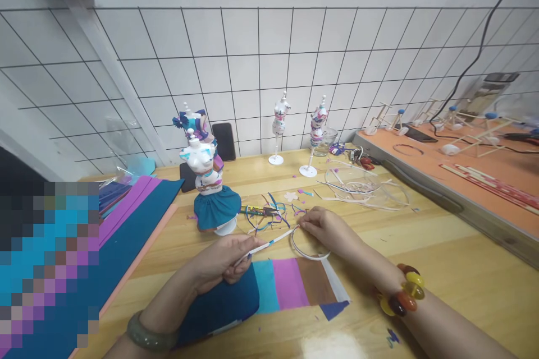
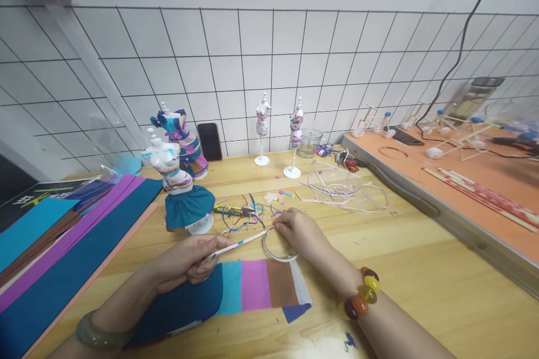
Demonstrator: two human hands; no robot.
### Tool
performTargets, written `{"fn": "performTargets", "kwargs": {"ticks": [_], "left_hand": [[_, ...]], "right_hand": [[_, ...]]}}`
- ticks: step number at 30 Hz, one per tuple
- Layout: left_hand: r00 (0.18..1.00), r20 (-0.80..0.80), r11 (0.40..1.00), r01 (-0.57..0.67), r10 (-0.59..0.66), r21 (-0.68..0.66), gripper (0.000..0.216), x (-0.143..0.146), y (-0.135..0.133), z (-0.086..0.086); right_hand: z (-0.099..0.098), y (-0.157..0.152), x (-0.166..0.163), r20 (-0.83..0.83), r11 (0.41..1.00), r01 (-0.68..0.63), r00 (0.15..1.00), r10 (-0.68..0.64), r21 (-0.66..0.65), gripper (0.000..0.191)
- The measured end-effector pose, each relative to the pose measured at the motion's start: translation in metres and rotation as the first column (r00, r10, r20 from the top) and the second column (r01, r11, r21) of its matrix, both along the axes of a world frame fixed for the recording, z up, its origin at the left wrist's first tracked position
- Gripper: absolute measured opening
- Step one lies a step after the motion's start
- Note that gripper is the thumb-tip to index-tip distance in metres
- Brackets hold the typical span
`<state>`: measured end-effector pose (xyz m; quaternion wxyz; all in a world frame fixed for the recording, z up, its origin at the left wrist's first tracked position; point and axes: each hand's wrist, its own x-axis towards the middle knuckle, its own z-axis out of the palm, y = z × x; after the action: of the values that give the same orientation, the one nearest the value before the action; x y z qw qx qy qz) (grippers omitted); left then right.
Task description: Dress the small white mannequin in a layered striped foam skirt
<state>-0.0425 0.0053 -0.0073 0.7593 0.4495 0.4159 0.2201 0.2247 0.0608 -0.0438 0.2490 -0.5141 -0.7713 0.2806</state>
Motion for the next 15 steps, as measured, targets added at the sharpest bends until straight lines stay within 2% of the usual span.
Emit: {"fn": "performTargets", "kwargs": {"ticks": [2,4,7,9,12,15], "left_hand": [[1.0,-0.025,1.0,-0.013,0.013,-0.006,0.051,0.002,-0.001,0.0],[0.999,-0.028,1.0,-0.019,0.019,-0.006,0.052,0.003,-0.001,0.0],[0.999,-0.023,1.0,-0.024,0.023,-0.017,0.051,0.004,-0.002,0.001],[0.999,-0.027,0.999,-0.021,0.02,-0.029,0.049,0.005,-0.003,0.002],[1.0,-0.028,1.0,-0.009,0.009,-0.015,0.043,0.008,-0.004,0.003],[0.999,-0.033,1.0,0.0,0.001,0.014,0.04,0.012,-0.005,0.002]], "right_hand": [[0.004,-0.003,-0.003,0.037,0.997,0.012,0.999,-0.015,0.08,0.021],[0.009,-0.008,-0.008,0.071,0.974,0.029,0.996,-0.047,0.226,0.023],[0.021,-0.023,-0.021,0.082,0.878,-0.03,0.997,-0.011,0.478,0.023],[0.029,-0.038,-0.032,0.078,0.84,-0.14,0.99,0.116,0.523,0.022],[0.037,-0.058,-0.049,0.147,0.802,-0.333,0.942,0.301,0.496,0.022],[0.034,-0.068,-0.062,0.183,0.79,-0.391,0.92,0.346,0.472,0.026]]}}
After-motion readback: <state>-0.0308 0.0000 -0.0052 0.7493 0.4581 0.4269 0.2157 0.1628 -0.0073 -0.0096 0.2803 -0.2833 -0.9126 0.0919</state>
